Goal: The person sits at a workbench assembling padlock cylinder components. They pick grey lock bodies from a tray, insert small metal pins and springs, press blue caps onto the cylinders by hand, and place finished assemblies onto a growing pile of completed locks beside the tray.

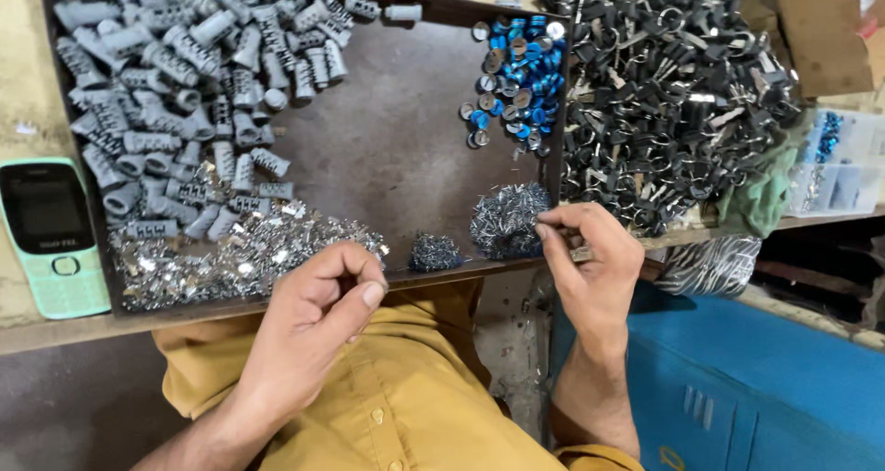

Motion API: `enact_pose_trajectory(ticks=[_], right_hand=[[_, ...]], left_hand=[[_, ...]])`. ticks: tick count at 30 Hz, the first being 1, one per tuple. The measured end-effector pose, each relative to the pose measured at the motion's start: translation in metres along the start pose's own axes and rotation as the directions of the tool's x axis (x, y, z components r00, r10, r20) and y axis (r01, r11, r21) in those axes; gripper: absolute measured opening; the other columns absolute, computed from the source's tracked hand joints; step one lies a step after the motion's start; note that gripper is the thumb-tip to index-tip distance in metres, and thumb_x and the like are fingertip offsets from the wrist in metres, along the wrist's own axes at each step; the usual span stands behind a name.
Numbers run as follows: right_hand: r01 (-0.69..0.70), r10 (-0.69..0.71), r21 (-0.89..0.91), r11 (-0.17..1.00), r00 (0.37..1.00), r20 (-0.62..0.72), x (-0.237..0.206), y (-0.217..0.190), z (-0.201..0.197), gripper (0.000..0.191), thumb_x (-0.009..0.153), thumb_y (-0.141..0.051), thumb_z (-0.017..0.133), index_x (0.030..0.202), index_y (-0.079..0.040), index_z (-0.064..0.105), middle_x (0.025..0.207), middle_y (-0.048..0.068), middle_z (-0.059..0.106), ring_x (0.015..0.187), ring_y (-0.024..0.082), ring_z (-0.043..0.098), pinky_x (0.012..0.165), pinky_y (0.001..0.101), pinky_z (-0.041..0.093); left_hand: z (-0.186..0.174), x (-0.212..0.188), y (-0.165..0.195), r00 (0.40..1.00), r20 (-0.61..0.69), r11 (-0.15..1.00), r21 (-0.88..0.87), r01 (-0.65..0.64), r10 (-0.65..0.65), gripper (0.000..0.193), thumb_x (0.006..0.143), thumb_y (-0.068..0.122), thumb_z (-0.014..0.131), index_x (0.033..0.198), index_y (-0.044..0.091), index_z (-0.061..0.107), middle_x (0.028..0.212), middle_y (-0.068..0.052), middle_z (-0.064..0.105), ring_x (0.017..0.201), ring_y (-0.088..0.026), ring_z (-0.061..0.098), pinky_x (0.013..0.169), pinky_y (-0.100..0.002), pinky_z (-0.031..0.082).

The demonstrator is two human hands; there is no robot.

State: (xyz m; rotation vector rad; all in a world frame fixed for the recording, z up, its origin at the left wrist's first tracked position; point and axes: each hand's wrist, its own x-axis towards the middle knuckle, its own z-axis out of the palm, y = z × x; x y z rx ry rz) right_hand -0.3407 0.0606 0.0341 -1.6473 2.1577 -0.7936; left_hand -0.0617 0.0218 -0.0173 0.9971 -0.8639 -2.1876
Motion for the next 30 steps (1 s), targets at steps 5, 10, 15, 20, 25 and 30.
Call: enact_pose_trajectory(ticks=[5, 10, 15, 20, 25, 30], right_hand=[[0.046, -0.046, 0.016, 0.999, 0.999, 0.005, 0.009, 0.007, -0.001, 0.008, 0.09, 0.005, 0.073, 0.093, 0.001, 0.067, 0.091, 0.007, 0.063, 0.071, 0.014, 0.052, 0.064, 0.0266, 0.04], [0.055, -0.054, 0.016, 0.998, 0.997, -0.055, 0.002, 0.006, 0.01, 0.006, 0.099, 0.0, 0.059, 0.093, 0.002, 0.058, 0.087, 0.007, 0.054, 0.075, 0.017, 0.05, 0.069, 0.0292, 0.041], [0.1, -0.084, 0.171, 0.98, 0.992, -0.095, -0.011, -0.009, 0.026, 0.011, 0.103, -0.003, 0.048, 0.094, -0.001, 0.052, 0.091, 0.008, 0.052, 0.083, 0.018, 0.049, 0.079, 0.0306, 0.041], [0.113, -0.17, 0.506, 0.855, 0.983, 0.069, -0.038, -0.05, 0.047, 0.004, 0.106, -0.006, 0.05, 0.105, -0.003, 0.052, 0.101, 0.01, 0.057, 0.085, 0.016, 0.052, 0.08, 0.0285, 0.047], [0.257, -0.263, 0.374, 0.891, 0.964, -0.036, -0.047, -0.071, 0.066, 0.008, 0.103, -0.007, 0.06, 0.107, -0.003, 0.054, 0.103, 0.012, 0.062, 0.084, 0.016, 0.057, 0.075, 0.0276, 0.049], [0.296, -0.28, 0.321, 0.9, 0.955, -0.098, -0.05, -0.072, 0.072, 0.011, 0.102, -0.008, 0.063, 0.108, -0.003, 0.055, 0.102, 0.012, 0.064, 0.083, 0.017, 0.06, 0.073, 0.0279, 0.05]], left_hand=[[0.001, 0.001, -0.001, 1.0, 0.015, 0.999, 0.045, -0.015, 0.014, 0.004, 0.096, 0.008, 0.064, 0.097, 0.005, 0.061, 0.076, 0.005, 0.051, 0.062, -0.003, 0.043, 0.053, -0.022, 0.036], [0.0, -0.001, -0.005, 1.0, 0.008, 0.991, 0.133, -0.028, 0.027, 0.005, 0.096, 0.007, 0.064, 0.094, 0.004, 0.061, 0.076, 0.005, 0.05, 0.063, -0.003, 0.04, 0.053, -0.021, 0.033], [0.009, 0.001, -0.007, 0.981, 0.097, 0.962, 0.202, -0.186, 0.169, 0.006, 0.099, 0.007, 0.062, 0.095, 0.004, 0.059, 0.083, 0.005, 0.051, 0.072, -0.002, 0.043, 0.061, -0.02, 0.038], [0.029, 0.001, -0.004, 0.996, 0.024, 0.959, -0.269, 0.089, -0.086, 0.009, 0.1, 0.013, 0.063, 0.096, 0.005, 0.06, 0.073, 0.004, 0.049, 0.062, -0.005, 0.043, 0.053, -0.022, 0.035], [0.035, -0.005, 0.004, 0.992, 0.053, 0.874, -0.469, 0.128, -0.117, 0.011, 0.102, 0.019, 0.063, 0.096, 0.01, 0.059, 0.076, 0.006, 0.049, 0.065, -0.004, 0.044, 0.054, -0.019, 0.035], [0.034, -0.008, 0.008, 0.991, 0.057, 0.866, -0.482, 0.133, -0.121, 0.011, 0.101, 0.02, 0.063, 0.097, 0.01, 0.059, 0.076, 0.006, 0.05, 0.065, -0.003, 0.044, 0.054, -0.018, 0.035]])
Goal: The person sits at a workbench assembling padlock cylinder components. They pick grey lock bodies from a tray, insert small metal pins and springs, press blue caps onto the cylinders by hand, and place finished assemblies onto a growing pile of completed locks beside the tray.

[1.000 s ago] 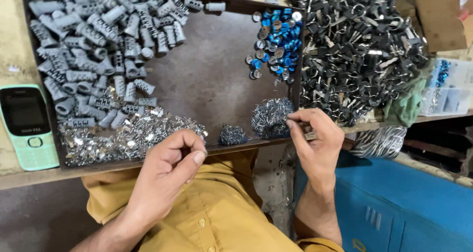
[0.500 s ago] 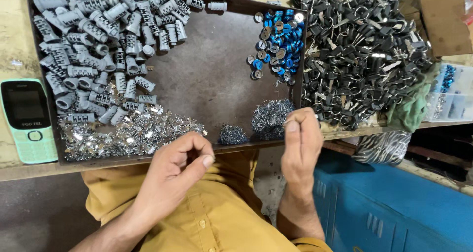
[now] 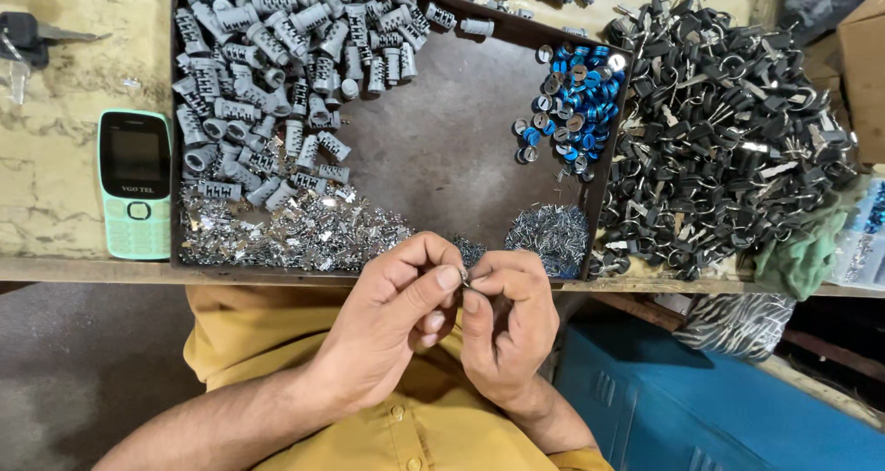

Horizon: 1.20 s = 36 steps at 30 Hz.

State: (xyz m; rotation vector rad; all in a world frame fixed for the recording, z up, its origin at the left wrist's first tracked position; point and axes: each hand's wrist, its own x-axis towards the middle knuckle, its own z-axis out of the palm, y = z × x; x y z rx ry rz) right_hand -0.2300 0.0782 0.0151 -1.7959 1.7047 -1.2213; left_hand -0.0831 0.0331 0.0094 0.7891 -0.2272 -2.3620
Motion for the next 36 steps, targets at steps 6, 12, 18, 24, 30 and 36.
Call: enact_pose_trajectory(ticks=[6, 12, 18, 24, 30, 36], right_hand=[[0.004, -0.004, -0.024, 1.0, 0.999, -0.032, -0.001, 0.005, 0.0, 0.012, 0.103, -0.009, 0.064, 0.107, -0.003, 0.055, 0.101, 0.012, 0.065, 0.085, 0.018, 0.061, 0.075, 0.0281, 0.052], [-0.002, 0.0, -0.035, 0.999, 0.998, -0.06, 0.001, 0.007, -0.004, 0.013, 0.1, -0.006, 0.066, 0.107, -0.003, 0.056, 0.1, 0.013, 0.066, 0.084, 0.019, 0.063, 0.075, 0.0294, 0.052], [0.054, -0.054, -0.012, 0.998, 0.998, -0.044, 0.004, 0.011, -0.014, 0.016, 0.094, 0.0, 0.073, 0.104, -0.002, 0.061, 0.098, 0.013, 0.067, 0.085, 0.02, 0.065, 0.074, 0.029, 0.053], [-0.04, 0.054, 0.123, 0.992, 0.991, -0.119, 0.001, 0.02, -0.027, 0.016, 0.092, 0.001, 0.075, 0.102, 0.0, 0.064, 0.098, 0.013, 0.068, 0.083, 0.018, 0.065, 0.071, 0.0255, 0.052], [-0.114, 0.147, 0.184, 0.976, 0.973, -0.179, -0.003, 0.032, -0.05, 0.02, 0.092, 0.002, 0.077, 0.108, 0.001, 0.064, 0.104, 0.012, 0.067, 0.087, 0.016, 0.064, 0.076, 0.0246, 0.052], [-0.114, 0.122, 0.067, 0.991, 0.984, -0.13, 0.001, 0.043, -0.073, 0.024, 0.09, 0.007, 0.077, 0.109, -0.004, 0.068, 0.101, 0.009, 0.064, 0.083, 0.011, 0.059, 0.069, 0.0188, 0.047]], left_hand=[[0.002, 0.004, -0.001, 1.0, 0.022, 1.0, -0.009, 0.019, -0.018, 0.013, 0.102, 0.021, 0.063, 0.098, 0.01, 0.059, 0.077, 0.006, 0.051, 0.066, -0.003, 0.044, 0.055, -0.018, 0.036], [0.006, 0.008, -0.005, 1.0, 0.013, 0.999, 0.026, 0.02, -0.02, 0.013, 0.102, 0.021, 0.063, 0.098, 0.009, 0.058, 0.077, 0.006, 0.051, 0.066, -0.003, 0.044, 0.055, -0.018, 0.036], [0.009, 0.014, -0.009, 0.999, 0.028, 0.996, 0.09, -0.027, 0.025, 0.011, 0.102, 0.018, 0.063, 0.099, 0.008, 0.058, 0.078, 0.005, 0.052, 0.064, -0.003, 0.044, 0.054, -0.019, 0.036], [0.019, 0.028, -0.012, 0.997, 0.07, 0.991, 0.132, 0.005, -0.014, 0.009, 0.101, 0.015, 0.063, 0.099, 0.007, 0.059, 0.077, 0.005, 0.053, 0.064, -0.003, 0.044, 0.055, -0.02, 0.035], [0.037, 0.049, -0.023, 0.99, 0.106, 0.983, 0.171, 0.07, -0.089, 0.009, 0.101, 0.014, 0.064, 0.098, 0.007, 0.06, 0.075, 0.006, 0.051, 0.062, -0.003, 0.043, 0.053, -0.02, 0.033], [0.051, 0.068, -0.031, 0.986, 0.092, 0.975, 0.189, 0.119, -0.139, 0.007, 0.1, 0.013, 0.064, 0.097, 0.007, 0.06, 0.073, 0.006, 0.05, 0.061, -0.003, 0.044, 0.052, -0.02, 0.033]])
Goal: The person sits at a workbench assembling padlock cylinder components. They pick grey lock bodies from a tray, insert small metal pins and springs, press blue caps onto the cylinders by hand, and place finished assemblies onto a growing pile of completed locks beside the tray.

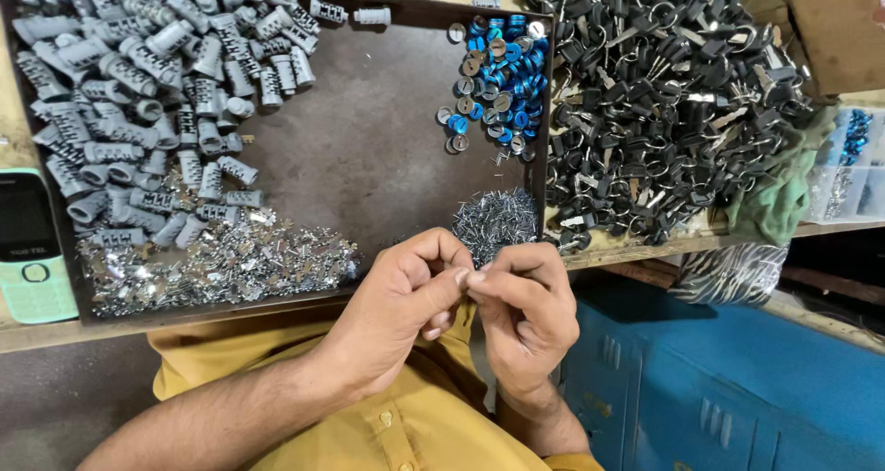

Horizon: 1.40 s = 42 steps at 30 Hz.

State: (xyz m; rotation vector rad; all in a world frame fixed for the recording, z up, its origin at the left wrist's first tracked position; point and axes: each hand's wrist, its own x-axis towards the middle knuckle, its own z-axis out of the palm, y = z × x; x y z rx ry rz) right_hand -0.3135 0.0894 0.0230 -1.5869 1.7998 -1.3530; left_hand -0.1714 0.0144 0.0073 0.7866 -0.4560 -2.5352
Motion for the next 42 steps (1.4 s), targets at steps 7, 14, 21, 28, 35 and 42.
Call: enact_pose_trajectory(ticks=[7, 14, 21, 28, 35, 42], right_hand=[[-0.117, 0.125, 0.209, 0.971, 0.992, -0.029, 0.011, 0.005, -0.006, 0.016, 0.096, 0.009, 0.068, 0.105, -0.005, 0.065, 0.105, 0.008, 0.065, 0.089, 0.013, 0.062, 0.074, 0.0236, 0.052], [0.154, -0.019, -0.548, 0.822, 0.969, 0.245, 0.045, 0.004, -0.014, 0.027, 0.083, 0.01, 0.073, 0.108, -0.001, 0.072, 0.109, 0.012, 0.066, 0.095, 0.028, 0.067, 0.079, 0.0347, 0.053], [0.211, -0.052, -0.446, 0.87, 0.938, 0.342, 0.074, -0.022, 0.037, 0.023, 0.087, 0.001, 0.076, 0.108, -0.007, 0.07, 0.108, 0.012, 0.065, 0.094, 0.029, 0.068, 0.077, 0.0356, 0.057], [0.643, -0.442, -0.055, 0.764, 0.583, 0.682, 0.116, -0.046, 0.142, 0.03, 0.091, -0.004, 0.072, 0.12, -0.011, 0.069, 0.106, 0.009, 0.065, 0.095, 0.031, 0.065, 0.079, 0.0408, 0.053], [0.785, -0.507, -0.033, 0.618, 0.431, 0.747, 0.147, -0.06, 0.193, 0.018, 0.088, -0.008, 0.074, 0.106, -0.009, 0.071, 0.099, 0.007, 0.064, 0.091, 0.029, 0.065, 0.078, 0.0417, 0.052], [0.675, -0.46, -0.083, 0.734, 0.583, 0.67, 0.127, -0.059, 0.185, 0.021, 0.089, -0.006, 0.076, 0.109, -0.006, 0.069, 0.109, 0.009, 0.065, 0.098, 0.029, 0.065, 0.083, 0.0393, 0.054]], left_hand=[[0.002, 0.005, 0.002, 0.998, -0.04, 0.996, -0.076, 0.043, -0.046, 0.009, 0.099, 0.015, 0.064, 0.096, 0.008, 0.059, 0.072, 0.006, 0.049, 0.061, -0.003, 0.045, 0.052, -0.02, 0.034], [-0.023, -0.02, 0.019, 0.997, -0.074, 0.998, -0.052, -0.019, 0.015, 0.009, 0.099, 0.015, 0.064, 0.095, 0.008, 0.058, 0.071, 0.005, 0.049, 0.062, -0.004, 0.045, 0.053, -0.021, 0.035], [-0.068, -0.072, 0.03, 0.971, -0.143, 0.981, 0.0, -0.196, 0.194, 0.007, 0.1, 0.01, 0.061, 0.096, 0.007, 0.057, 0.072, 0.005, 0.047, 0.063, -0.005, 0.043, 0.055, -0.022, 0.035], [-0.098, -0.112, 0.035, 0.939, -0.179, 0.955, 0.001, -0.297, 0.292, 0.007, 0.1, 0.009, 0.063, 0.095, 0.006, 0.058, 0.071, 0.005, 0.048, 0.063, -0.006, 0.043, 0.056, -0.022, 0.035], [-0.12, -0.135, 0.051, 0.928, -0.153, 0.939, -0.015, -0.345, 0.339, 0.007, 0.099, 0.009, 0.063, 0.095, 0.006, 0.058, 0.074, 0.005, 0.049, 0.063, -0.005, 0.042, 0.056, -0.022, 0.035], [-0.129, -0.131, 0.059, 0.933, -0.119, 0.936, -0.053, -0.348, 0.34, 0.009, 0.1, 0.01, 0.063, 0.095, 0.007, 0.056, 0.071, 0.006, 0.047, 0.062, -0.005, 0.042, 0.055, -0.022, 0.034]])
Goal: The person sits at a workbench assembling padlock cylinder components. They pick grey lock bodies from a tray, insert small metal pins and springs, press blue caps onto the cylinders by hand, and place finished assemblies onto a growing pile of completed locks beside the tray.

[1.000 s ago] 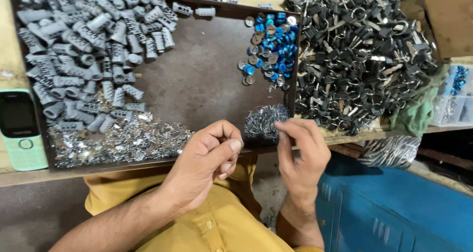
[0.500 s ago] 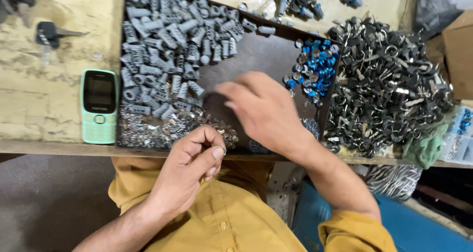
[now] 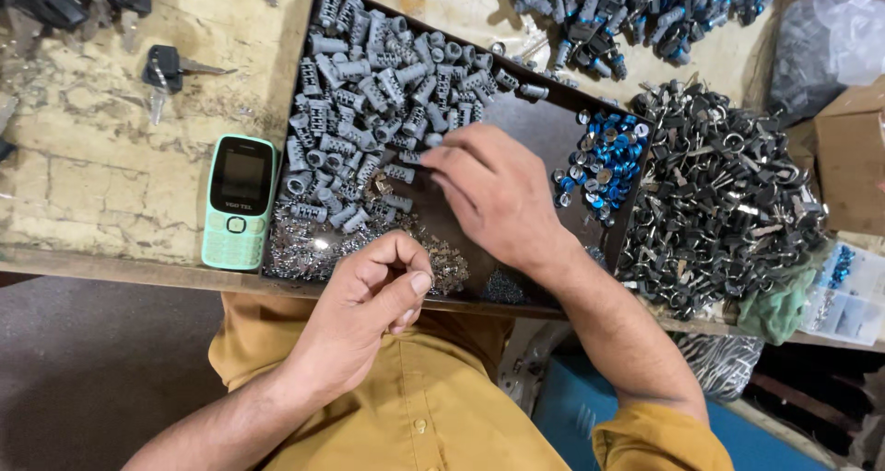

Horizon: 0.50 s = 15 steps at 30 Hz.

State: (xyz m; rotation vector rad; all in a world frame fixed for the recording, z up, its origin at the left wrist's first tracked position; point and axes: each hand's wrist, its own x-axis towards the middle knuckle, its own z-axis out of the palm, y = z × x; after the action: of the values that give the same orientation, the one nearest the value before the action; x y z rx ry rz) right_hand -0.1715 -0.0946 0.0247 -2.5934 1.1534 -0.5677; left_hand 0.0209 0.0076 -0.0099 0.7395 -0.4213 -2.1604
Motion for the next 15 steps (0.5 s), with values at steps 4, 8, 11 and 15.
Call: enact_pose_trajectory(ticks=[4, 8, 11, 15], right_hand=[[0.075, -0.075, -0.01, 0.997, 0.997, -0.029, 0.003, 0.004, 0.01, 0.023, 0.088, -0.007, 0.077, 0.108, -0.006, 0.067, 0.109, 0.008, 0.063, 0.099, 0.029, 0.064, 0.084, 0.0405, 0.054], [0.092, -0.098, -0.142, 0.986, 0.995, -0.034, 0.007, 0.003, 0.012, 0.024, 0.086, -0.004, 0.077, 0.107, -0.006, 0.067, 0.105, 0.007, 0.062, 0.093, 0.028, 0.062, 0.08, 0.0419, 0.051], [0.062, -0.07, -0.146, 0.987, 0.996, -0.05, 0.006, -0.002, 0.008, 0.028, 0.084, -0.002, 0.076, 0.111, -0.004, 0.068, 0.099, 0.009, 0.058, 0.089, 0.03, 0.06, 0.078, 0.0424, 0.05], [-0.035, 0.026, -0.111, 0.993, 0.997, -0.076, -0.006, -0.004, 0.0, 0.032, 0.083, 0.001, 0.074, 0.114, -0.004, 0.069, 0.098, 0.011, 0.057, 0.089, 0.031, 0.06, 0.078, 0.0417, 0.051]], left_hand=[[0.003, 0.003, -0.004, 1.0, 0.006, 0.999, 0.021, -0.027, 0.027, 0.009, 0.102, 0.01, 0.062, 0.095, 0.006, 0.058, 0.07, 0.006, 0.047, 0.062, -0.005, 0.041, 0.055, -0.022, 0.034], [0.006, 0.001, -0.006, 0.999, -0.033, 0.999, 0.024, -0.033, 0.033, 0.008, 0.1, 0.01, 0.062, 0.095, 0.006, 0.058, 0.07, 0.005, 0.048, 0.061, -0.005, 0.042, 0.054, -0.022, 0.034], [0.006, -0.002, -0.006, 0.999, -0.034, 0.999, 0.011, -0.041, 0.042, 0.009, 0.1, 0.01, 0.063, 0.095, 0.006, 0.058, 0.07, 0.005, 0.048, 0.061, -0.005, 0.042, 0.054, -0.022, 0.034], [0.006, -0.004, -0.008, 0.998, -0.031, 0.998, 0.019, -0.062, 0.062, 0.008, 0.101, 0.009, 0.062, 0.095, 0.006, 0.057, 0.072, 0.005, 0.048, 0.063, -0.004, 0.043, 0.055, -0.022, 0.035]])
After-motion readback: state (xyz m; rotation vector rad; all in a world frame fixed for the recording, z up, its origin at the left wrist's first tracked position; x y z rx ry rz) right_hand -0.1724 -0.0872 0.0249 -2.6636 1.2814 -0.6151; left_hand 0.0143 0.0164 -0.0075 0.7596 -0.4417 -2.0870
